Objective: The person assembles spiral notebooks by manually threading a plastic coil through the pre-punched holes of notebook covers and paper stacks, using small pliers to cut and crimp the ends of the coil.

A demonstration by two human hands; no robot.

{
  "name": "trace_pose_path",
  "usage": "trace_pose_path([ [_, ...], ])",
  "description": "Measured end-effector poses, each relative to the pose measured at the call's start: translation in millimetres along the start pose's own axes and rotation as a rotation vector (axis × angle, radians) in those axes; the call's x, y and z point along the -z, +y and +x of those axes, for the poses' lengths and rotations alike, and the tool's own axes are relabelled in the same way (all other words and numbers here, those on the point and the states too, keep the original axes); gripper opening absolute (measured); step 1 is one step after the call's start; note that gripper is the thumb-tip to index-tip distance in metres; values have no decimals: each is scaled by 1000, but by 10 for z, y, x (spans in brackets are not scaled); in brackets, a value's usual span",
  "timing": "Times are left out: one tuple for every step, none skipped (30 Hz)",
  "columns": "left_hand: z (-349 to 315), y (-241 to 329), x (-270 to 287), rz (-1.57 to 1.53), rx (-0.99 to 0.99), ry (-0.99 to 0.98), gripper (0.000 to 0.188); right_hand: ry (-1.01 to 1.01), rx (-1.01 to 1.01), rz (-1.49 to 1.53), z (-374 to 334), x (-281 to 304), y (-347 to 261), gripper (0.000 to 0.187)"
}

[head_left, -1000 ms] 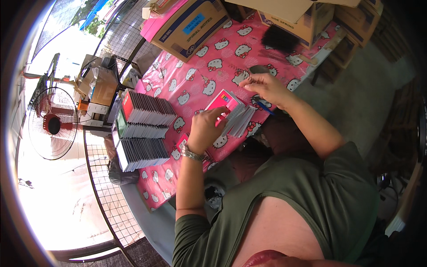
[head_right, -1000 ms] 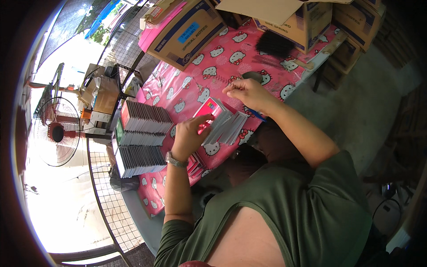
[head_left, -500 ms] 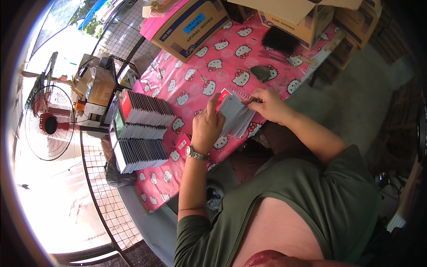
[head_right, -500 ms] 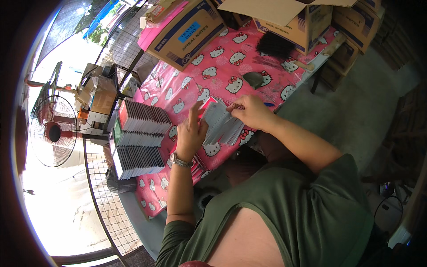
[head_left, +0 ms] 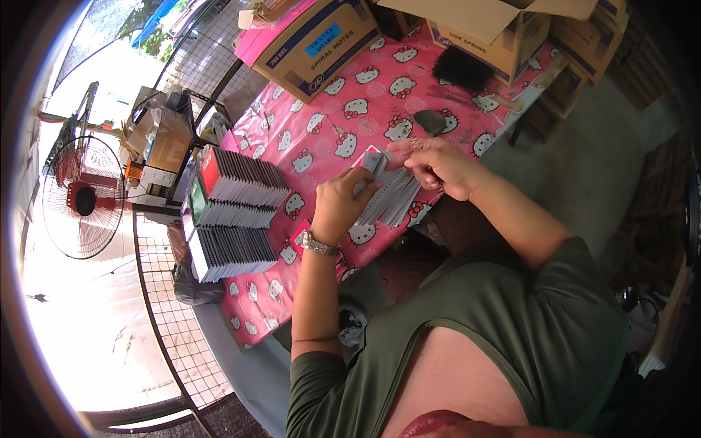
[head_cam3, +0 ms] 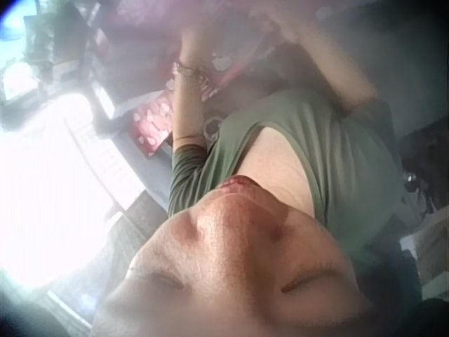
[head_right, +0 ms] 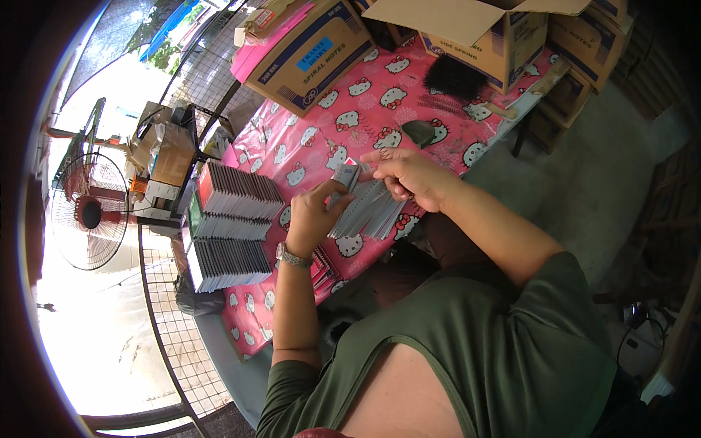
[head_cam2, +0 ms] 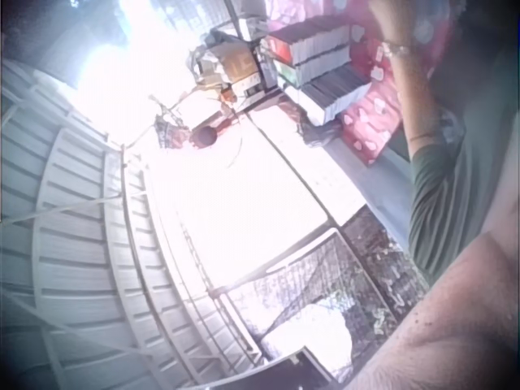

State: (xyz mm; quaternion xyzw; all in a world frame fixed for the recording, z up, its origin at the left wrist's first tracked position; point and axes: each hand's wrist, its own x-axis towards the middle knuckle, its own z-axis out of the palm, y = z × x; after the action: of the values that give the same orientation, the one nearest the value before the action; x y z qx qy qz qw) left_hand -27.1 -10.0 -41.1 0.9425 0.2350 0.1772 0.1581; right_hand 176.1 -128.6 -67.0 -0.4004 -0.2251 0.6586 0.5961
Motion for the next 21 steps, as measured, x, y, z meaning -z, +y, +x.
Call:
trace_pose_path([
  [5, -16, 22, -2, 27, -18, 22, -4, -5, -1, 4, 10, 3, 48],
  [8, -33, 46, -4, 54, -36, 22, -8, -10, -2, 14, 18, 12, 48],
  [10, -44, 62, -6, 81, -53, 23, -12, -15, -3, 24, 23, 25, 49],
  [11, -51, 65, -10, 93, -63, 23, -23, 14, -38, 31, 25, 36, 49],
  [11, -57, 64, -13, 104, -73, 23, -34, 42, -73, 42, 22, 53, 48],
  [13, -57, 61, -16, 116, -82, 23, -45, 71, -108, 59, 15, 74, 48],
  [18, -51, 63, -15, 108, -83, 23, -24, 133, -191, 103, -3, 114, 48],
  [25, -41, 69, -15, 101, -83, 23, -3, 195, -273, 159, -28, 165, 47],
  [32, -35, 72, -15, 93, -84, 23, 19, 257, -355, 187, -39, 189, 47],
  [29, -42, 82, -29, 114, -90, 23, 42, 246, -394, 190, -45, 175, 46],
  [29, -51, 93, -44, 135, -97, 23, 66, 234, -433, 184, -48, 146, 46],
  [28, -61, 104, -58, 156, -103, 23, 90, 223, -472, 184, -50, 133, 45],
  [37, -71, 100, -65, 158, -108, 22, 94, 250, -450, 194, -29, 164, 43],
  [45, -83, 92, -71, 159, -113, 21, 99, 276, -427, 219, 0, 219, 41],
  [50, -91, 83, -77, 160, -118, 20, 104, 303, -405, 233, 18, 257, 39],
  [49, -91, 80, -58, 148, -110, 20, 128, 349, -492, 234, 13, 267, 37],
  [46, -84, 72, -40, 136, -102, 19, 152, 396, -579, 232, 3, 277, 35],
  [41, -75, 59, -21, 124, -93, 19, 176, 443, -666, 230, -1, 282, 33],
  [33, -62, 18, -72, 93, 2, 21, 212, 520, -752, 241, 4, 268, 30],
  [14, -45, -58, -123, 62, 97, 24, 247, 597, -837, 250, 18, 251, 28],
  [0, -31, -93, -174, 30, 193, 26, 282, 675, -922, 261, 27, 229, 26],
])
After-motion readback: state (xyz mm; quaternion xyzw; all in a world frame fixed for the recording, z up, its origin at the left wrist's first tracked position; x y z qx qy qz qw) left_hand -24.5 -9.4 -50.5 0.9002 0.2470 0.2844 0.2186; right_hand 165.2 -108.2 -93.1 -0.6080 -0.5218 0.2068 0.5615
